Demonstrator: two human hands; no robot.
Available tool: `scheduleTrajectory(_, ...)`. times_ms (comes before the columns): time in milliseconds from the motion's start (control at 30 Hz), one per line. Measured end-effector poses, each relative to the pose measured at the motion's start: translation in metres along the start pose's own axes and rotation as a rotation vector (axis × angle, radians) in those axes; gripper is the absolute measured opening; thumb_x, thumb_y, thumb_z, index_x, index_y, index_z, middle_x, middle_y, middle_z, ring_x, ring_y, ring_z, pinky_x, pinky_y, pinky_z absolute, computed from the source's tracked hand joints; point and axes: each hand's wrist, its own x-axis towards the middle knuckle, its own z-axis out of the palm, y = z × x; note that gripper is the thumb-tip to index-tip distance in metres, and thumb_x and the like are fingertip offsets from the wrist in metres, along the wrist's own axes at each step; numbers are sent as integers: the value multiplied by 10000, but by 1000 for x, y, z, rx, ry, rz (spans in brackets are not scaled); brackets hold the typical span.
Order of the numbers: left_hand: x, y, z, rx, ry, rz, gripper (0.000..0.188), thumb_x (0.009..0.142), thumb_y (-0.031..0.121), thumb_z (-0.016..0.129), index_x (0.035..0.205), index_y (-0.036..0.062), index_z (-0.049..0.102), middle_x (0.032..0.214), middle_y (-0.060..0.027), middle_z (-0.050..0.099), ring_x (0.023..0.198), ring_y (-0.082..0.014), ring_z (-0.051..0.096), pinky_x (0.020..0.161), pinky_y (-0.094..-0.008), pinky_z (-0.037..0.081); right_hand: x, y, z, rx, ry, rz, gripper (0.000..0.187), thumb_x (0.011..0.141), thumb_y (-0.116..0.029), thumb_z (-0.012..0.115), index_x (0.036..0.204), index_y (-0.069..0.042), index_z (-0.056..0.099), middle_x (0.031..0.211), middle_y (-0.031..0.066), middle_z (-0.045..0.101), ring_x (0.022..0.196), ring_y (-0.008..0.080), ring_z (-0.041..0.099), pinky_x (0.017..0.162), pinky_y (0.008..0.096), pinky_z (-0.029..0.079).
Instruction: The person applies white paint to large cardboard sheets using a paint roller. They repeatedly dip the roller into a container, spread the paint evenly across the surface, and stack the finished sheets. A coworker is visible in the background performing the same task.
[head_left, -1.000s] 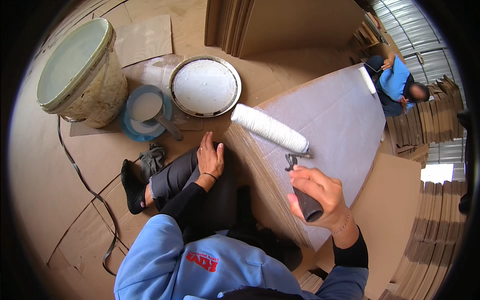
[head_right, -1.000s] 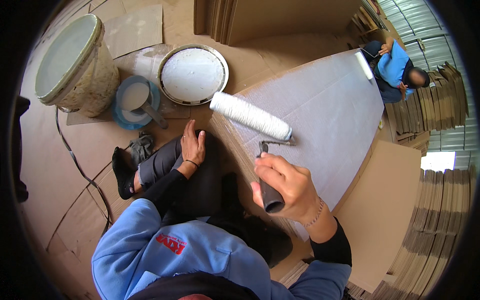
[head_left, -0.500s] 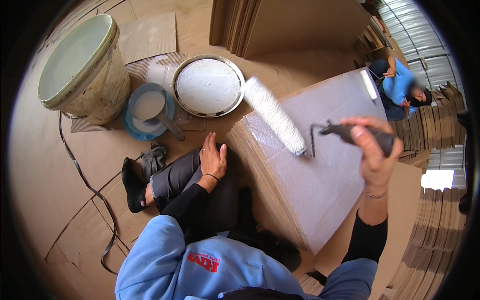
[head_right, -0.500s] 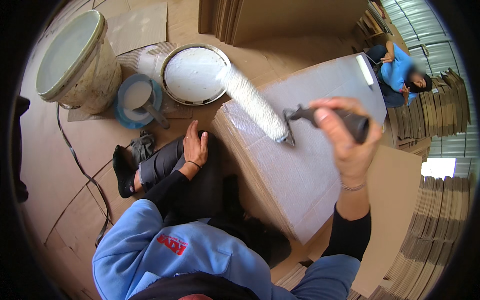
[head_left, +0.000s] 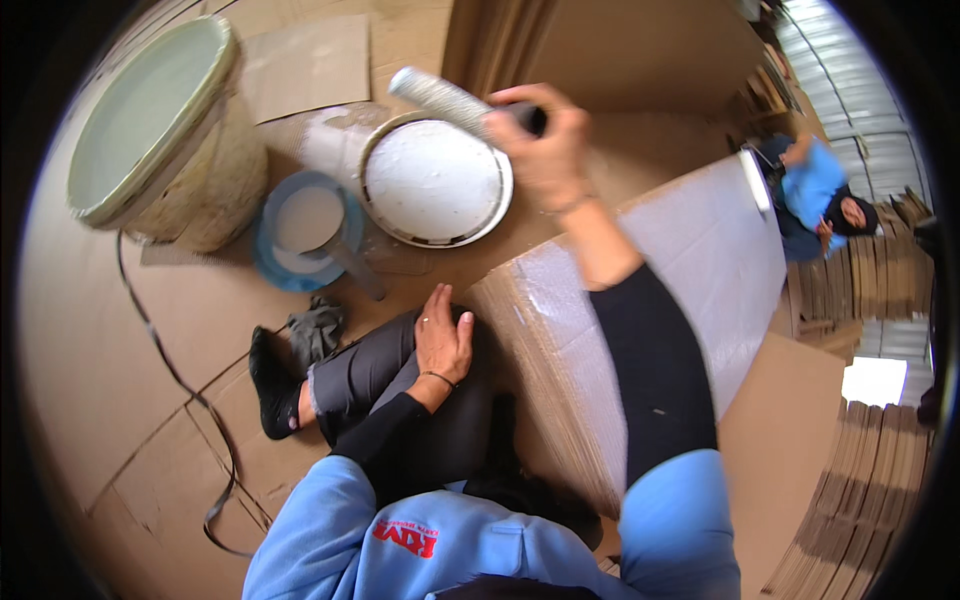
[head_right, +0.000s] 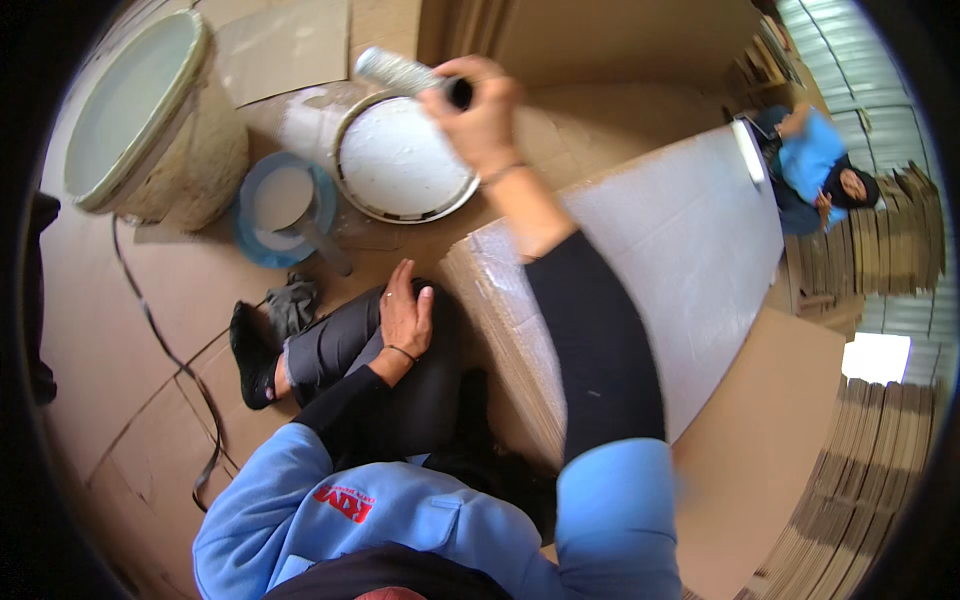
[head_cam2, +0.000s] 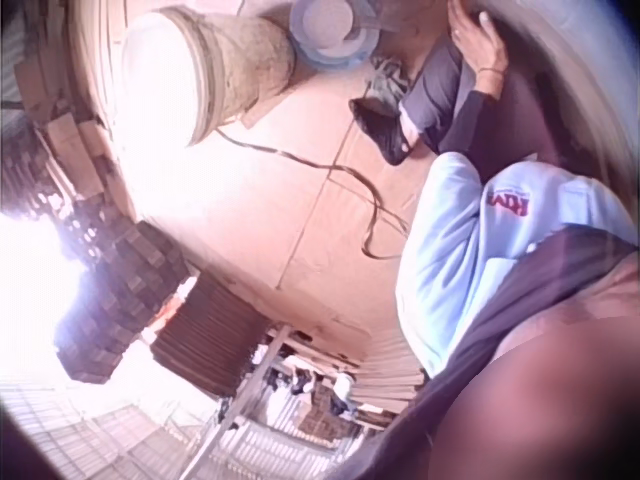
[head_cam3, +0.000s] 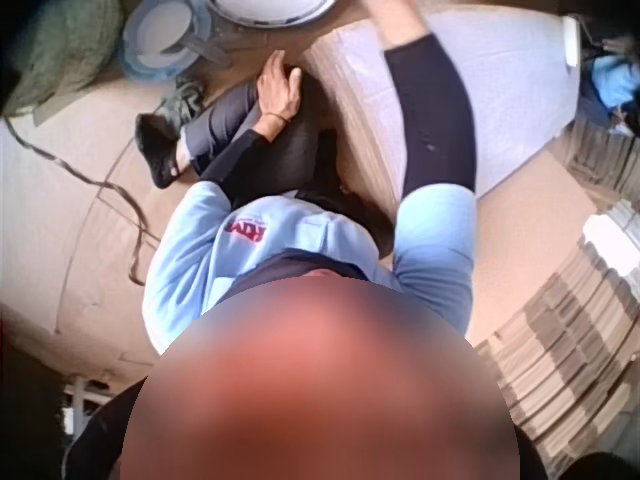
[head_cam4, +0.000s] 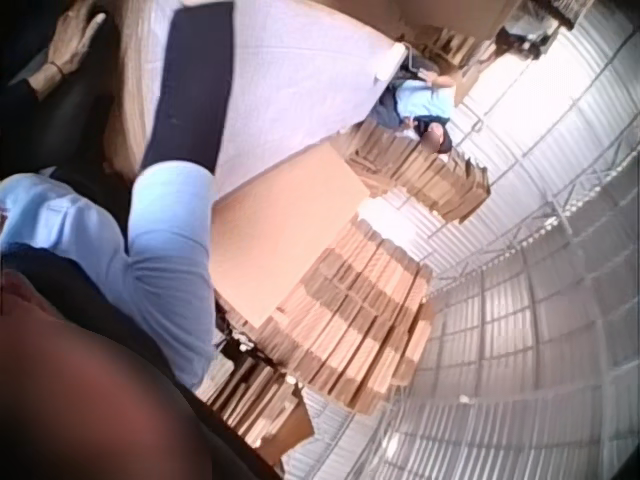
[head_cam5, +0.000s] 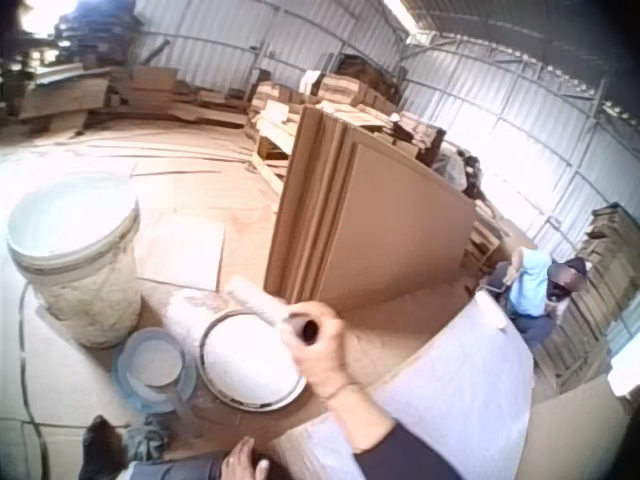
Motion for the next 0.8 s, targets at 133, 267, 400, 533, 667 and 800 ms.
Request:
scheduleTrajectory(133,3,-1,0,27,-3,18,582,966,397,412,1400,13,355,1427,-198,399,1319,-352,381,1076,-450,293,-63,26,74,60,-91,94,196,706,-125,712,880,-56,652,888,149,653,884,313,642,796,357,517)
scheduleTrajectory(267,3,-5,4,72,-55,0,554,962,365,423,1390,19,364,1441,-180,376,1320,-342,378,1067,-455,299,-112,18,102,96,-124,190,237,696,-37,715,908,-26,611,988,171,615,920,372,613,819,390,508)
scheduleTrajectory(400,1,-15,12,216,-77,22,556,898,300,473,1358,-1,386,1402,-205,395,1298,-348,383,1055,-465,302,-132,-1,92,-96,-617,267,471,659,16,688,1115,-12,575,1233,200,523,1132,384,537,956,379,472)
scheduleTrajectory(533,2,-33,12,278,-332,-18,641,892,461,452,1376,44,408,1414,-181,405,1306,-353,363,1055,-452,296,-151,-42,76,-84,-632,323,623,670,-11,703,1269,-32,531,1347,232,458,1255,384,460,1044,380,416)
scheduleTrajectory(667,-4,-36,14,249,-180,157,586,941,411,462,1414,77,371,1419,-140,427,1304,-310,396,1077,-410,301,-183,-93,20,97,-479,370,531,791,-88,673,1297,-48,516,1340,213,482,1179,376,529,998,411,453)
scheduleTrajectory(800,5,-28,16,193,-30,155,489,975,385,424,1337,58,452,1406,-125,435,1295,-309,415,1040,-415,340,-235,-129,-97,-65,-92,163,339,857,-61,595,1195,-31,574,1166,157,607,989,324,639,840,381,539)
